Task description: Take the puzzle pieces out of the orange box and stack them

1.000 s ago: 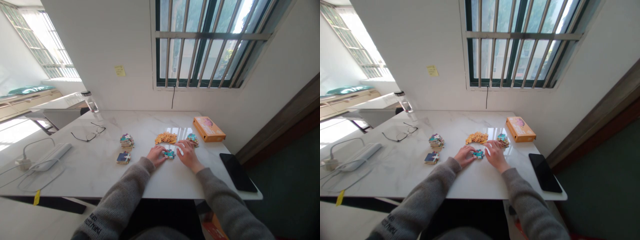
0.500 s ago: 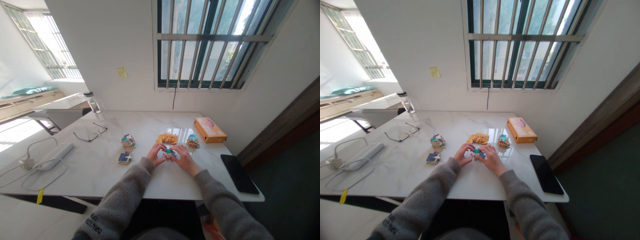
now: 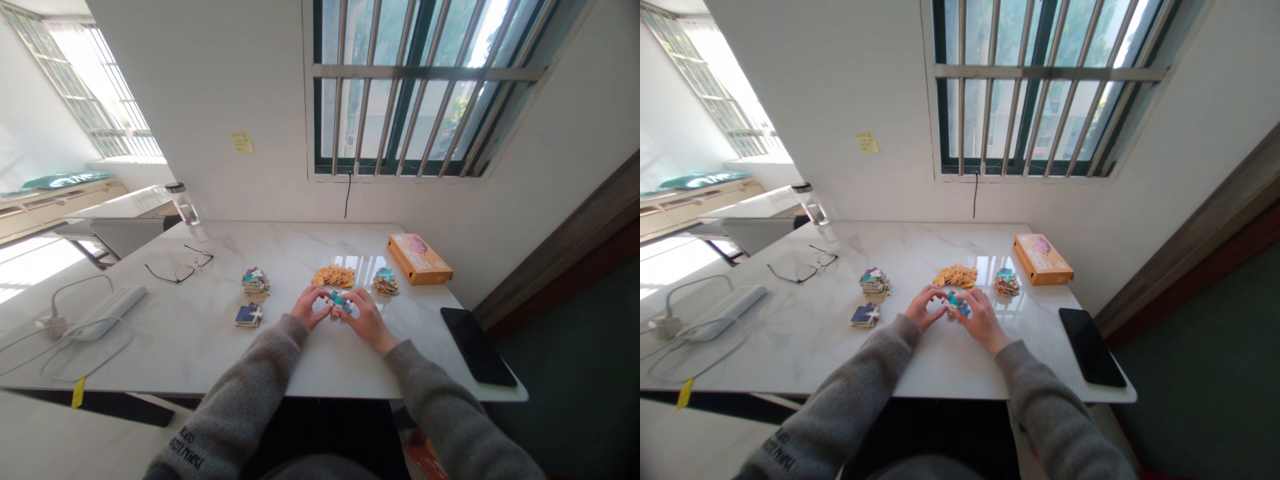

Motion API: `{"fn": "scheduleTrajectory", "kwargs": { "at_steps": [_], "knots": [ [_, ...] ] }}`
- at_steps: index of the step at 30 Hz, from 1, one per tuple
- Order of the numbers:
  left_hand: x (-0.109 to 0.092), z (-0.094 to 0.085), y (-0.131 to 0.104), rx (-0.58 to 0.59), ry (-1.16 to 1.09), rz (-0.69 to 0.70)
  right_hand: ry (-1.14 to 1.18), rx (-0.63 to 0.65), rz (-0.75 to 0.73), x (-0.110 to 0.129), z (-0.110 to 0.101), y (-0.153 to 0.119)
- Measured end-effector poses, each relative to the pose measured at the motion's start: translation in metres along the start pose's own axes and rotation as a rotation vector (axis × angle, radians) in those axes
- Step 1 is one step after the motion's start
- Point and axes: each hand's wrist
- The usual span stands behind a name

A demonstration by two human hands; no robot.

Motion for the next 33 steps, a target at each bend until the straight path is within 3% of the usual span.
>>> {"fn": "scheduleTrajectory", "kwargs": {
  "at_steps": [12, 23, 27, 33],
  "knots": [
    [0.007, 0.001, 0.001, -0.120, -0.090, -0.163, 0.071, 0.067, 0.012, 0.006, -0.003, 0.001],
    [0.015, 0.001, -0.003, 0.010, -0.239, -0.199, 0.104, 0.136, -0.046, 0.007, -0.011, 0.000],
    [0.018, 0.002, -0.007, 0.032, -0.118, -0.142, 0.007, 0.014, -0.038, -0.007, -0.018, 0.006],
    [0.016, 0.006, -0.009, 0.151, -0.005, 0.022, -0.265, -0.372, 0.155, -0.052, -0.049, 0.022]
  ]
}}
Point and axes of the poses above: each hand's wrist, its own y-axis towards the middle knuckle, its own z-axis out of the palm, x = y × z, and after that the axes turned 12 degrees about z, right-handed
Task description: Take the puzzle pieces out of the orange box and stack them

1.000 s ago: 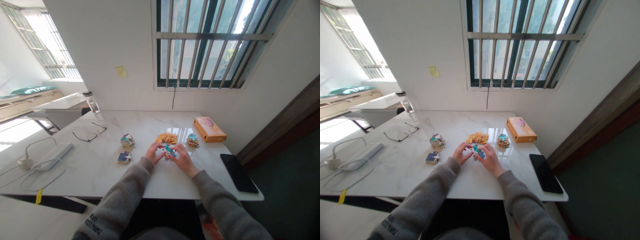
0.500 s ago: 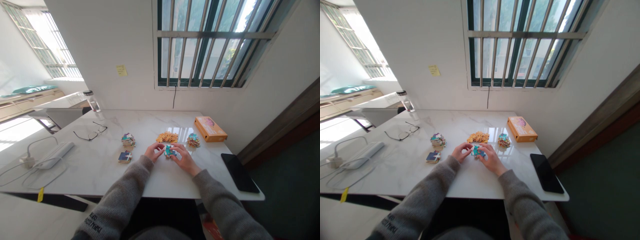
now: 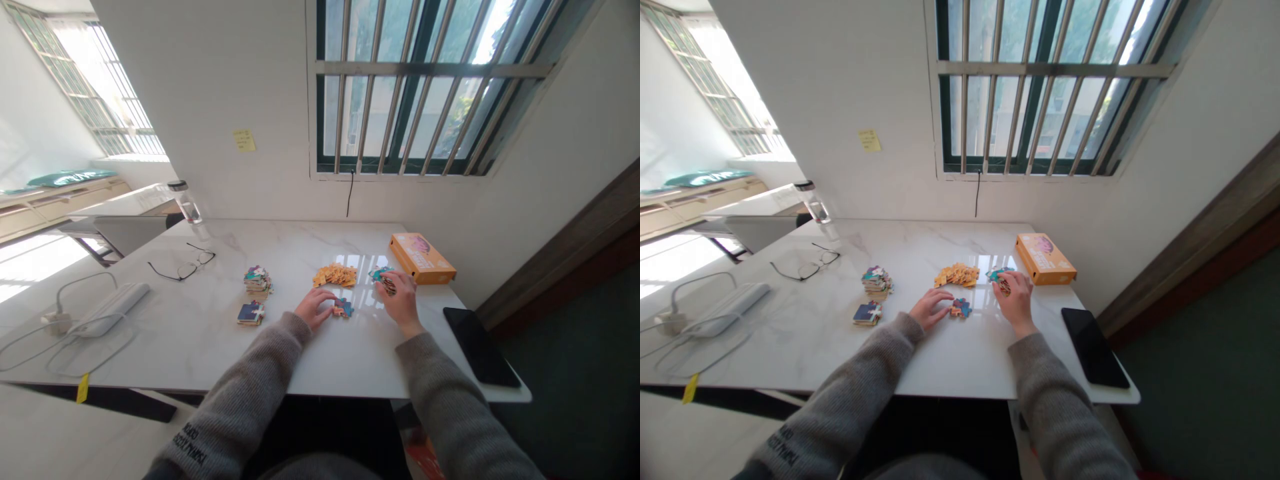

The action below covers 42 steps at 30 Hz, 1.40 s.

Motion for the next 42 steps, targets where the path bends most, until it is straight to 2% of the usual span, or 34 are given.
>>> {"fn": "scheduleTrajectory", "kwargs": {
  "at_steps": [4, 10, 18, 23, 25, 28, 30, 35, 39, 42],
  "knots": [
    [-0.001, 0.001, 0.001, 0.025, 0.009, 0.033, -0.128, -0.049, 0.075, -0.023, 0.001, 0.011],
    [0.000, -0.001, 0.001, 0.068, -0.001, 0.021, -0.194, -0.057, 0.094, -0.032, 0.008, 0.011],
    [0.001, 0.002, 0.001, 0.075, 0.013, 0.019, -0.211, -0.046, 0.101, -0.032, 0.007, 0.012],
    [0.000, 0.005, 0.001, 0.119, 0.067, -0.012, -0.205, -0.118, 0.047, -0.011, 0.002, 0.006],
    [0.000, 0.006, 0.001, 0.113, 0.083, -0.023, -0.143, -0.050, -0.040, 0.003, 0.005, -0.002],
    [0.000, 0.008, 0.001, 0.108, 0.093, -0.041, -0.071, 0.155, -0.173, 0.025, 0.014, -0.018],
    [0.000, 0.009, 0.002, 0.124, 0.100, -0.053, -0.042, 0.250, -0.209, 0.035, 0.021, -0.026],
    [0.000, 0.009, 0.006, 0.122, 0.096, -0.070, 0.016, 0.297, -0.190, 0.040, 0.028, -0.030],
    [-0.003, 0.005, 0.009, 0.049, 0.029, 0.009, 0.090, 0.317, -0.136, 0.037, 0.026, -0.028],
    [-0.006, 0.002, 0.008, -0.025, -0.021, 0.027, 0.160, 0.391, -0.139, 0.041, 0.020, -0.029]
  ]
}}
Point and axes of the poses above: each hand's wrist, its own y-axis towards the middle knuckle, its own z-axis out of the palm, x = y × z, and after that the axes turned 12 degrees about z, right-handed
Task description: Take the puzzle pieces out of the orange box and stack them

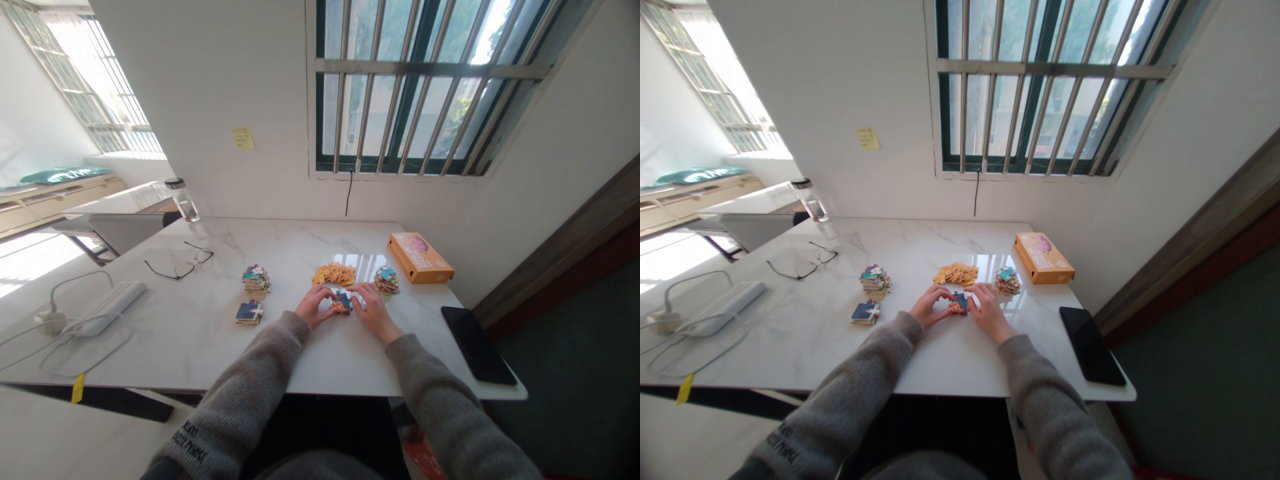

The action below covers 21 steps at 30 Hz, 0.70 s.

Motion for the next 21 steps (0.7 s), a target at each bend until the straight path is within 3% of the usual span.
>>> {"fn": "scheduleTrajectory", "kwargs": {
  "at_steps": [5, 10, 21],
  "knots": [
    [-0.003, -0.003, -0.003, -0.050, -0.058, -0.039, 0.102, 0.109, -0.059, 0.009, -0.005, -0.004],
    [-0.002, -0.003, -0.003, -0.083, -0.124, -0.031, 0.157, 0.121, -0.059, 0.008, -0.003, -0.004],
    [-0.004, 0.000, 0.000, -0.132, -0.132, -0.129, 0.049, -0.022, -0.043, 0.014, 0.004, -0.007]
  ]
}}
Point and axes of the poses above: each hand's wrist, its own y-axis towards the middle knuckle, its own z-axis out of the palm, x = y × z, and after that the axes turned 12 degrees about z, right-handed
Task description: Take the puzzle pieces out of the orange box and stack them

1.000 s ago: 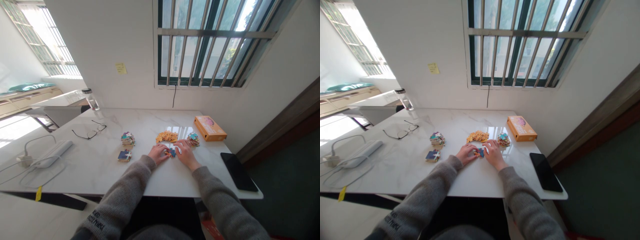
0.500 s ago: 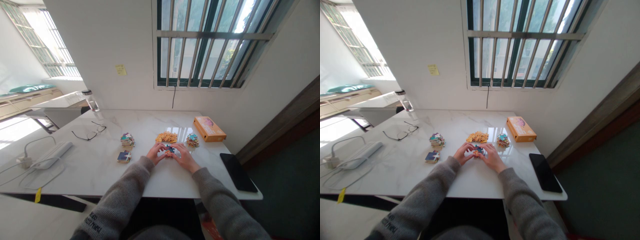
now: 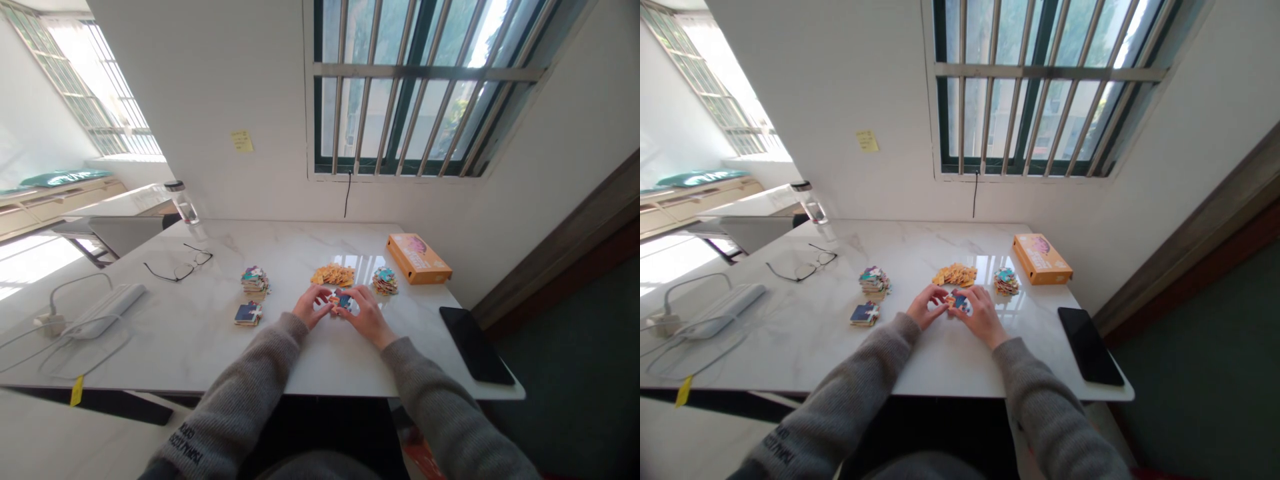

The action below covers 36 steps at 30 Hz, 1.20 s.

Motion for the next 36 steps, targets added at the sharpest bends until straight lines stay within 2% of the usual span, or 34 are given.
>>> {"fn": "scheduleTrajectory", "kwargs": {
  "at_steps": [7, 16, 21, 24, 28, 31, 34, 36],
  "knots": [
    [-0.003, -0.001, 0.001, 0.004, 0.085, 0.091, 0.013, 0.052, 0.050, 0.003, 0.005, -0.003],
    [0.002, -0.006, 0.000, -0.047, 0.041, -0.030, 0.189, 0.123, 0.064, 0.004, -0.003, -0.001],
    [0.000, -0.008, 0.000, -0.023, -0.056, -0.063, 0.228, 0.192, 0.076, 0.004, -0.009, 0.000],
    [-0.001, -0.009, 0.001, -0.010, -0.064, -0.080, 0.226, 0.184, 0.108, 0.004, -0.009, 0.001],
    [-0.003, -0.010, 0.001, -0.018, -0.004, -0.072, 0.153, 0.064, 0.089, 0.000, -0.012, 0.004],
    [-0.002, -0.009, 0.000, -0.009, 0.031, -0.040, 0.006, -0.158, 0.103, -0.013, -0.020, 0.008],
    [0.002, -0.007, -0.002, 0.034, 0.058, -0.020, -0.148, -0.362, 0.230, -0.035, -0.034, 0.013],
    [0.004, -0.006, -0.004, 0.061, 0.068, -0.016, -0.215, -0.422, 0.323, -0.051, -0.043, 0.016]
  ]
}}
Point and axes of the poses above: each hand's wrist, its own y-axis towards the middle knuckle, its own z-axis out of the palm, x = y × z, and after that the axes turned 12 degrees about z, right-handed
